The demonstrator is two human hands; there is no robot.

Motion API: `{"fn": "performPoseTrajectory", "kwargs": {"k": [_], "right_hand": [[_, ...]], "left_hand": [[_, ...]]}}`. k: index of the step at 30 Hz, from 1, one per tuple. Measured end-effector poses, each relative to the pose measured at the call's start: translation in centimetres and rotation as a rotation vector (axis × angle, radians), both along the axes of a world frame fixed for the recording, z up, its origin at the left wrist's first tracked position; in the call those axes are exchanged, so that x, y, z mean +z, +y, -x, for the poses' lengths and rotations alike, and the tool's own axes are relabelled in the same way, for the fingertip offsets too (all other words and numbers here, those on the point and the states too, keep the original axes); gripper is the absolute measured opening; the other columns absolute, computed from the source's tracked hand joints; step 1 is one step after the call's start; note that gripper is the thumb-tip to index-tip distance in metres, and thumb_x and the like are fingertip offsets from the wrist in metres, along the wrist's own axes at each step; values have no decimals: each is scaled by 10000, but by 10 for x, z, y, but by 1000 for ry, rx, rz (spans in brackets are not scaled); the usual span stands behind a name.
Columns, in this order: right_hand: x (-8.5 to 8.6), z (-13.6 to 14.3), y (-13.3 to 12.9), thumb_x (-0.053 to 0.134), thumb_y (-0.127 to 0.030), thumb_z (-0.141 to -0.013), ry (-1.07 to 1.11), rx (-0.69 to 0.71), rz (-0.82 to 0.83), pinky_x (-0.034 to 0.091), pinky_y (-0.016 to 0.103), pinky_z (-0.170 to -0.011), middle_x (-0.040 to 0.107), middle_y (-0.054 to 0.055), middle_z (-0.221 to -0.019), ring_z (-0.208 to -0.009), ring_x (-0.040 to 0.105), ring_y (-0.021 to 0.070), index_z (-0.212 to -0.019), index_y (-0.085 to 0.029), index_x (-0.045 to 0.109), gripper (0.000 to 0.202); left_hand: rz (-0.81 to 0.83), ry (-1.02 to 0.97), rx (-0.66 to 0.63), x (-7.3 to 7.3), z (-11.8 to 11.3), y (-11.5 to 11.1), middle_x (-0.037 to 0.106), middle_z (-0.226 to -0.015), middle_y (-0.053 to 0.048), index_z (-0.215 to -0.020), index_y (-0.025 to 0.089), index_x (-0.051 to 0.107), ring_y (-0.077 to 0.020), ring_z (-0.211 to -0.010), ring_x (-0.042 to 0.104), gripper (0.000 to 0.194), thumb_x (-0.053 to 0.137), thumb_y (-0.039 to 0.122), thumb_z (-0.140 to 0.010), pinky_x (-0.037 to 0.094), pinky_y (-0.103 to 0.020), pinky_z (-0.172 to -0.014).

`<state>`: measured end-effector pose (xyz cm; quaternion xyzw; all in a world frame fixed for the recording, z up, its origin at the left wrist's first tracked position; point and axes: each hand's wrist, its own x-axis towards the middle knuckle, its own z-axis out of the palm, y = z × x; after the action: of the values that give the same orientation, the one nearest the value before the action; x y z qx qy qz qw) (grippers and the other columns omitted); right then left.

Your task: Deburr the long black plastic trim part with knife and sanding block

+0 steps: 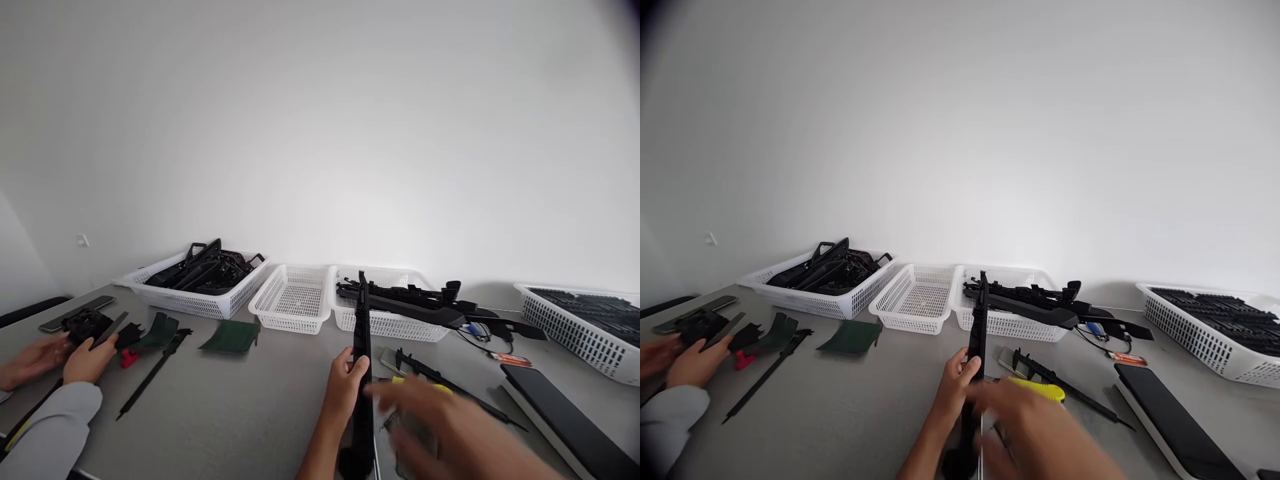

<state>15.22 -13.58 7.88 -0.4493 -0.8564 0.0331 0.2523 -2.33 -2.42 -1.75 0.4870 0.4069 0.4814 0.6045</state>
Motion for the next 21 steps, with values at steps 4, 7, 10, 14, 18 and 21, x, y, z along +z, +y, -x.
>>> {"fn": "performPoseTrajectory", "kwargs": {"k": [4, 7, 10, 14, 18, 21], "right_hand": [[-40, -55, 114, 572, -438, -875, -81, -348, 348, 527, 527, -1091, 697, 156, -1418, -1347, 618, 387, -1399, -185, 682, 592], [-78, -81, 145, 636, -487, -833, -56, -390, 367, 458, 598, -1139, 663, 190, -1450, -1400, 552, 445, -1367, -159, 702, 630], [-98, -85, 141, 653, -540, -835, -13, -397, 347, 396, 615, -1170, 625, 157, -1495, -1447, 491, 443, -1394, -227, 678, 641], [-97, -78, 132, 645, -432, -858, 38, -384, 339, 446, 533, -1113, 682, 124, -1399, -1346, 581, 377, -1367, -260, 666, 538], [-96, -76, 132, 666, -371, -857, 61, -389, 331, 511, 460, -1007, 734, 144, -1282, -1186, 681, 342, -1322, -214, 678, 491], [-99, -76, 132, 692, -327, -855, 61, -390, 315, 518, 427, -989, 716, 158, -1339, -1186, 691, 329, -1392, -204, 638, 553]], "left_hand": [[27, -21, -27, 1, 1, 1, 628, -716, 3, -1333, 148, 603, -198, -617, 623, 776, 678, 735, -831, 489, -314, -625], [31, -38, -37, -3, 4, 6, 684, -776, -32, -1359, 139, 618, -213, -667, 657, 810, 730, 717, -804, 497, -320, -657], [31, -23, -48, -4, 4, 9, 693, -778, -34, -1380, 129, 626, -195, -698, 643, 834, 750, 711, -796, 472, -292, -668], [124, -53, -100, 0, -6, 2, 647, -752, -3, -1378, 139, 646, -161, -687, 593, 825, 818, 658, -760, 464, -273, -667], [122, -76, -218, -3, -20, -8, 656, -828, -30, -1267, 146, 734, -158, -753, 600, 681, 865, 558, -740, 475, -261, -696], [179, -26, -269, -11, -34, -14, 630, -846, -25, -1316, 178, 715, -151, -689, 589, 632, 765, 538, -799, 449, -246, -588]]}}
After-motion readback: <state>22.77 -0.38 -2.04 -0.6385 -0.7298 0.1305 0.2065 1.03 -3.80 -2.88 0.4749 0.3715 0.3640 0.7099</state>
